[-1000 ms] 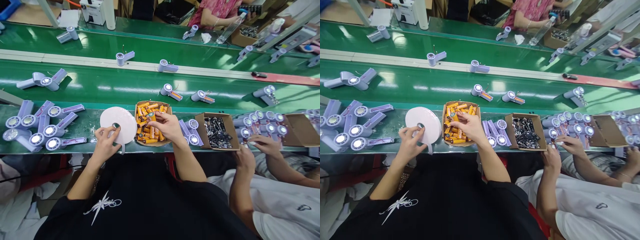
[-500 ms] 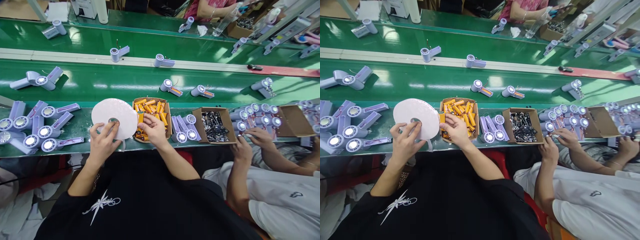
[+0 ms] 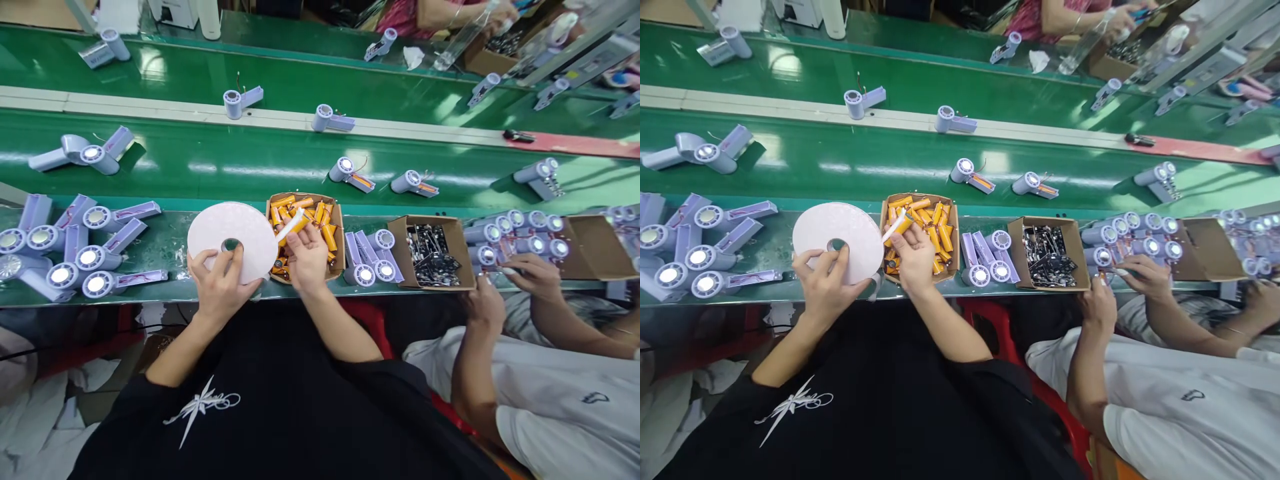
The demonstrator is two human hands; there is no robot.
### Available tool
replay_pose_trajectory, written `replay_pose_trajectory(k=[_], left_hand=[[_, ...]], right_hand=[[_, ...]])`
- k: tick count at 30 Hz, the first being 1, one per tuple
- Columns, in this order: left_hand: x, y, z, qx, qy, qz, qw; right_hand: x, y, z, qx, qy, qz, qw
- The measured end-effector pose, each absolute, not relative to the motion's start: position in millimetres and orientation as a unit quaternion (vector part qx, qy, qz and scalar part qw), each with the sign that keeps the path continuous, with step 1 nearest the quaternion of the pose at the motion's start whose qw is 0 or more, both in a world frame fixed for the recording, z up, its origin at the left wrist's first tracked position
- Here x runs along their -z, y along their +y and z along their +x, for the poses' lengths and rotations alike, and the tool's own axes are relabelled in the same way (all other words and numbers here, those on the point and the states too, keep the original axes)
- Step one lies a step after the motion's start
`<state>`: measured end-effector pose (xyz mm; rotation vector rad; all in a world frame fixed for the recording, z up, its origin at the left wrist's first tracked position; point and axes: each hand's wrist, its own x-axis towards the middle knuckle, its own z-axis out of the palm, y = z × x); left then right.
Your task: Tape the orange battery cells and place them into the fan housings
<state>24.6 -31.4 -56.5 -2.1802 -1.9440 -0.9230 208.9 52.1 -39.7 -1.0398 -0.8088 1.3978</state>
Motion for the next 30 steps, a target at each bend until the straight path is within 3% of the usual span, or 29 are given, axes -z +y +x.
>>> replay_pose_trajectory(k=[4,8,10,14,21,26,30], left_hand=[[61,-42,22,0.248,-0.642,-0.726,-0.009],[59,-33,-15,0.130,-0.629,-0.760,-0.104],[58,-29,-45,0.126,-0.620,-0.764,-0.130],[50,-49,-113,0.161,-0.680,-0.712,-0.070],[38,-100,-182,0.091,-0.765,-0.638,0.008],[40,-11,-144,0.164,-0.706,-0.683,0.094],[43,123,-82,0.117,-0.616,-0.777,0.052]], right_hand=[[48,69,228,-0.564,-0.356,-0.459,0.587],[41,108,284,-0.431,-0.346,-0.443,0.706],[39,111,298,-0.433,-0.371,-0.433,0.698],[46,73,306,-0.485,-0.414,-0.406,0.655],[63,27,319,-0.519,-0.367,-0.432,0.640],[59,36,302,-0.561,-0.350,-0.416,0.624],[53,43,278,-0.601,-0.366,-0.390,0.594]])
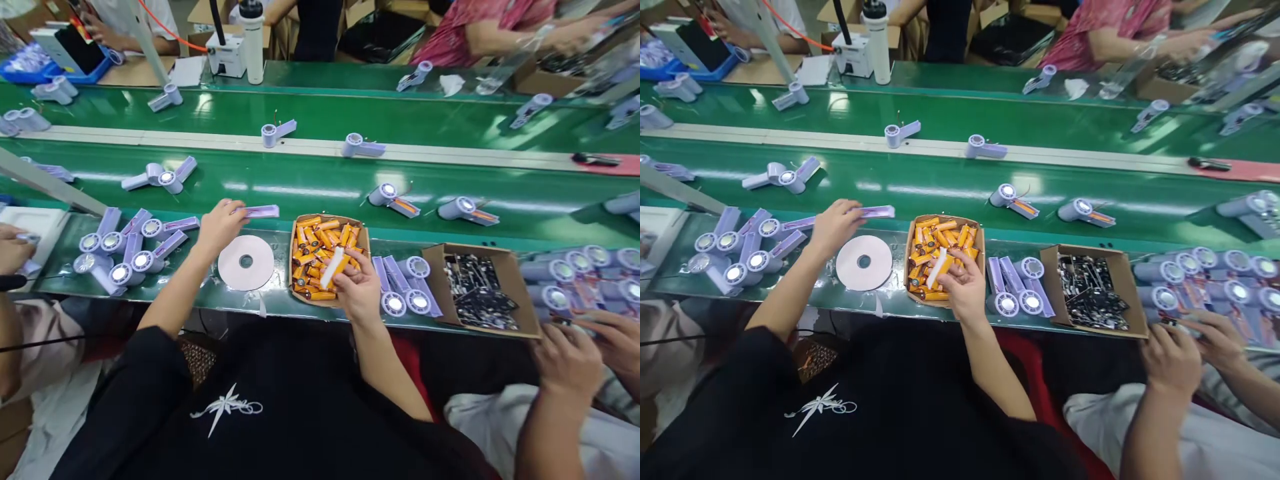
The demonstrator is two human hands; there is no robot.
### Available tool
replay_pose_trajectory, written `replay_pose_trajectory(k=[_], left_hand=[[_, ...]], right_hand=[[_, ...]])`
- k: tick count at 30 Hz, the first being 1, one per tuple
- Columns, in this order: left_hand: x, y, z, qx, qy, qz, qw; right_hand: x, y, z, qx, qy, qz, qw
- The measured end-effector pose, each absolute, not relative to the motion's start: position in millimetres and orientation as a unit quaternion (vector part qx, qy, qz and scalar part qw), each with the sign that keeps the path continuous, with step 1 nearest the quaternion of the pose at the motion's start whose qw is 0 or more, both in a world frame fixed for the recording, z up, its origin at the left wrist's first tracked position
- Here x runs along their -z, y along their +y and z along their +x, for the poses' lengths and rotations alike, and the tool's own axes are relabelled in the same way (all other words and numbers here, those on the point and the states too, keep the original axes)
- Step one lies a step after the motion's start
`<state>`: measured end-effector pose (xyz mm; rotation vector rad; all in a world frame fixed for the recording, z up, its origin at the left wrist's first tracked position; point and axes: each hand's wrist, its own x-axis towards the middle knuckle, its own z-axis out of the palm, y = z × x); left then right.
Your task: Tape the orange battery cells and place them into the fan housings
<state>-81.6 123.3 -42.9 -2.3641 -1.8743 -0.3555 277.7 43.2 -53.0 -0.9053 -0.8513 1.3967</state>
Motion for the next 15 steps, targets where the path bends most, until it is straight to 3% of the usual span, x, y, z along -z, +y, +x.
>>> replay_pose_trajectory(k=[4,8,12,15], left_hand=[[53,230,-38,0.023,-0.543,-0.839,-0.029],[61,286,-25,-0.024,-0.519,-0.849,-0.095],[57,308,-27,-0.021,-0.525,-0.838,-0.144],[55,305,-27,0.009,-0.549,-0.820,-0.161]], right_hand=[[47,37,280,-0.596,-0.405,-0.388,0.574],[43,45,300,-0.566,-0.434,-0.399,0.577],[40,116,292,-0.518,-0.506,-0.394,0.566],[39,197,258,-0.461,-0.609,-0.420,0.491]])
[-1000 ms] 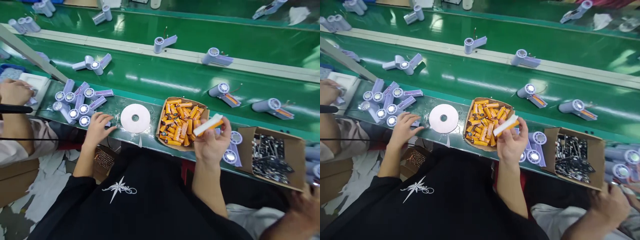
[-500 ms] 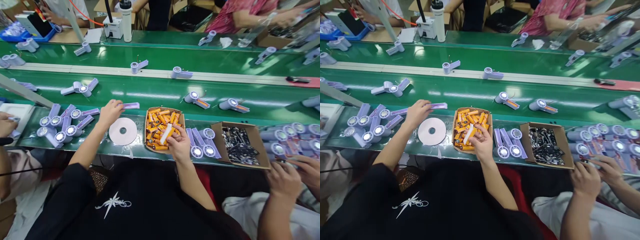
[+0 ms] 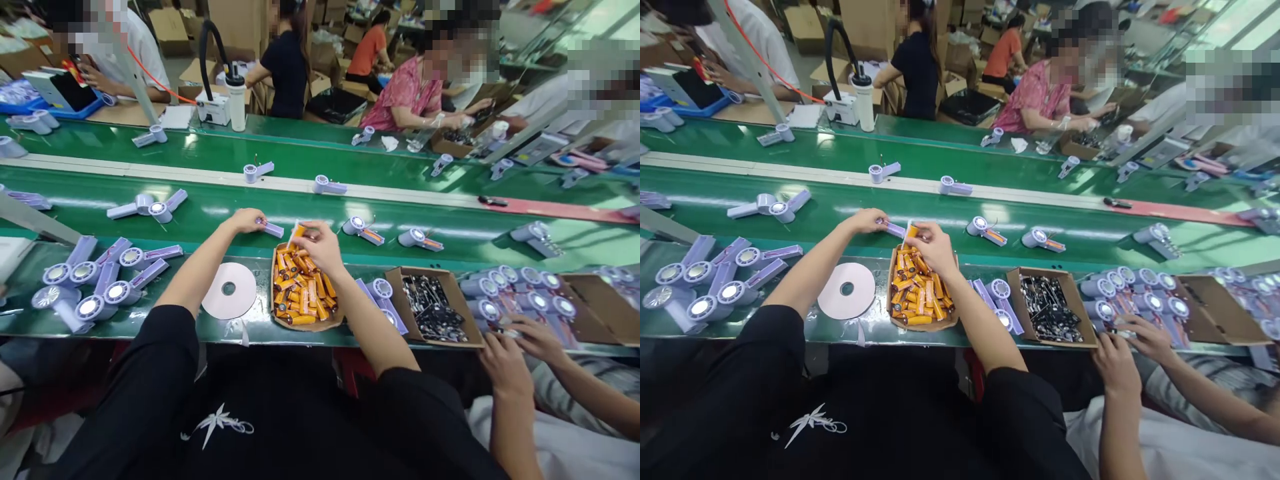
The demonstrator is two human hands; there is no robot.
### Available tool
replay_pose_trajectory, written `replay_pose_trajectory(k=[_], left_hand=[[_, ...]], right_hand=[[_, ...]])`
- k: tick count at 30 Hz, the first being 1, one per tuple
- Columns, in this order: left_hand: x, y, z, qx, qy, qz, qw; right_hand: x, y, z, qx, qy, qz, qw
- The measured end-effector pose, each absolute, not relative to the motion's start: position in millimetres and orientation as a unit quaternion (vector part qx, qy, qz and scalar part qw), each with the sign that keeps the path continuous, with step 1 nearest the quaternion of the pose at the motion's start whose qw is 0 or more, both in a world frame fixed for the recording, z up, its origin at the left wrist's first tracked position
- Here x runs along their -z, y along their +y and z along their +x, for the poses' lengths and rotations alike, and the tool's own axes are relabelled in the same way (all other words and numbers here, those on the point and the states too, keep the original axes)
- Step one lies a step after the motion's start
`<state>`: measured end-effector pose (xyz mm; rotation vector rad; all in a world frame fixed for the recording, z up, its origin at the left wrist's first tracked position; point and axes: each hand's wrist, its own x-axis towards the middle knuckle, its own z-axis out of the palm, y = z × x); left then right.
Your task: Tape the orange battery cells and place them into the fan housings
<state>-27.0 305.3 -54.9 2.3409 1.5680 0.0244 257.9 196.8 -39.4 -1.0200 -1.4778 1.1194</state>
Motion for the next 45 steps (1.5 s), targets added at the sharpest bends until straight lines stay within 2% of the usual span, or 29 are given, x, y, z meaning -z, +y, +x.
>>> replay_pose_trajectory(k=[5,15,19,22,24,26,30,31,34,37,42,45], left_hand=[[64,296,-14,-0.055,0.597,0.784,0.164],[77,298,14,-0.101,0.626,0.751,0.185],[74,296,24,-0.115,0.632,0.742,0.194],[62,296,31,-0.127,0.629,0.740,0.203],[51,288,31,-0.142,0.623,0.741,0.207],[44,263,22,-0.162,0.622,0.739,0.202],[58,149,-35,-0.209,0.569,0.776,0.176],[66,112,-54,-0.197,0.533,0.803,0.177],[92,14,-102,-0.108,0.539,0.823,0.147],[98,-36,-116,-0.123,0.564,0.812,0.084],[59,-22,-64,-0.290,0.553,0.781,-0.033],[37,-2,-29,-0.328,0.493,0.805,-0.045]], right_hand=[[45,282,208,-0.265,-0.798,-0.477,0.255],[61,283,214,-0.146,-0.863,-0.483,0.018],[52,288,203,-0.140,-0.875,-0.460,-0.064],[37,292,201,-0.154,-0.879,-0.441,-0.094],[24,289,211,-0.163,-0.881,-0.433,-0.097],[12,274,234,-0.176,-0.883,-0.431,-0.057],[8,204,310,-0.265,-0.839,-0.436,0.187],[11,180,331,-0.295,-0.821,-0.435,0.222],[24,108,376,-0.386,-0.770,-0.443,0.249],[34,54,379,-0.471,-0.716,-0.440,0.268],[35,12,302,-0.591,-0.637,-0.389,0.305],[36,3,257,-0.607,-0.680,-0.311,0.270]])
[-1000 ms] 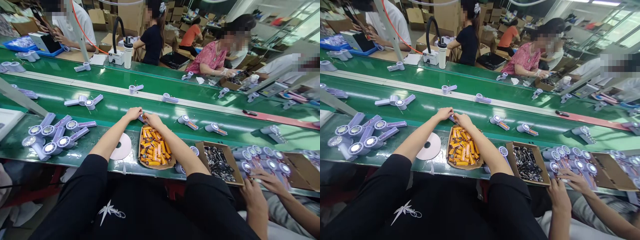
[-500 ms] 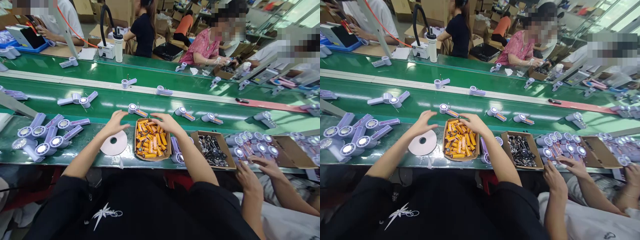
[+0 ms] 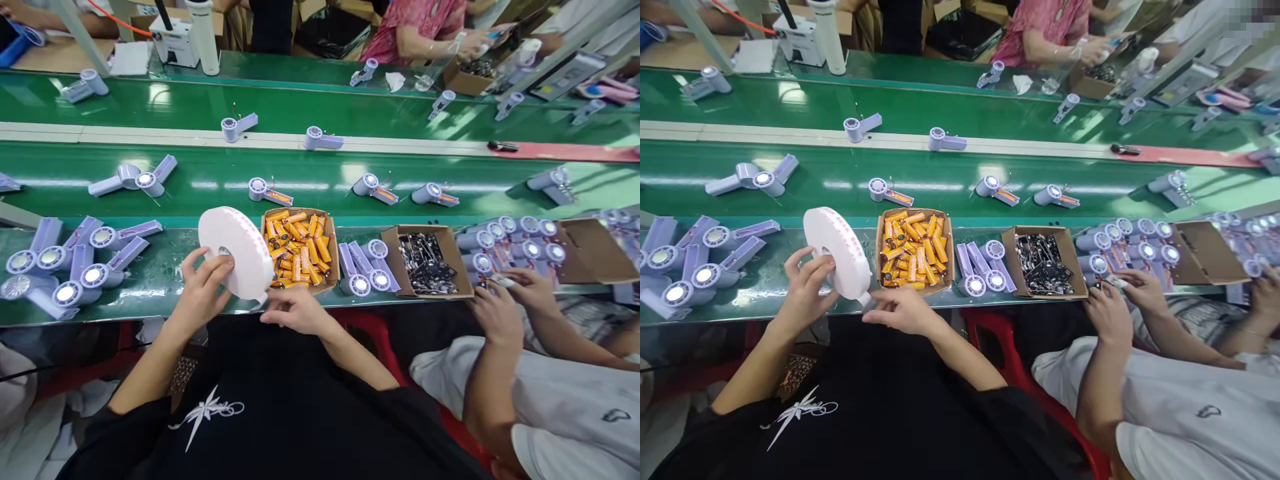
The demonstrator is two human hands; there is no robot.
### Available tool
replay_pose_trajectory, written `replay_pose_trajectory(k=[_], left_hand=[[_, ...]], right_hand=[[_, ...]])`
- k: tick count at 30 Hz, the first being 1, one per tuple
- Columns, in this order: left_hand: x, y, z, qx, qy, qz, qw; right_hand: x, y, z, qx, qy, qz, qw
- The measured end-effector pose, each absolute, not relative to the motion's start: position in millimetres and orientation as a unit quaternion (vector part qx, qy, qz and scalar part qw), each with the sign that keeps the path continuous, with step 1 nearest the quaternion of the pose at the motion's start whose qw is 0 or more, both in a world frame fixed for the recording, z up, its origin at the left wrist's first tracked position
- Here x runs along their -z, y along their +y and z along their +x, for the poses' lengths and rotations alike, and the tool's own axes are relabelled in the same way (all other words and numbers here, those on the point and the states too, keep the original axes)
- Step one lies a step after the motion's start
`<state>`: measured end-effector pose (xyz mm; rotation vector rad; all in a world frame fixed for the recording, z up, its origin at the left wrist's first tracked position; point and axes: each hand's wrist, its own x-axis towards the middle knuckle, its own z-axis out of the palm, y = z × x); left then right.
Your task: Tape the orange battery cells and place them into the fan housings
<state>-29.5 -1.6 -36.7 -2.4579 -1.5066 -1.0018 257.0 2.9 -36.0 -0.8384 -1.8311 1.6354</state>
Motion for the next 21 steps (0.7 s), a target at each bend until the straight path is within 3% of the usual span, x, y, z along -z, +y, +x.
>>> replay_pose_trajectory(k=[6,11,14,17,21], left_hand=[[45,-3,-24,0.450,-0.517,-0.727,-0.040],[64,-20,-20,0.464,-0.554,-0.684,-0.105],[67,-16,-5,0.426,-0.542,-0.712,-0.132],[67,-8,6,0.388,-0.508,-0.762,-0.105],[67,-5,8,0.389,-0.464,-0.793,-0.062]], right_hand=[[47,2,265,-0.423,-0.846,-0.303,0.121],[43,28,309,-0.273,-0.782,-0.518,0.213],[49,49,313,-0.212,-0.723,-0.624,0.206],[61,64,312,-0.262,-0.695,-0.633,0.218],[65,69,325,-0.428,-0.573,-0.601,0.357]])
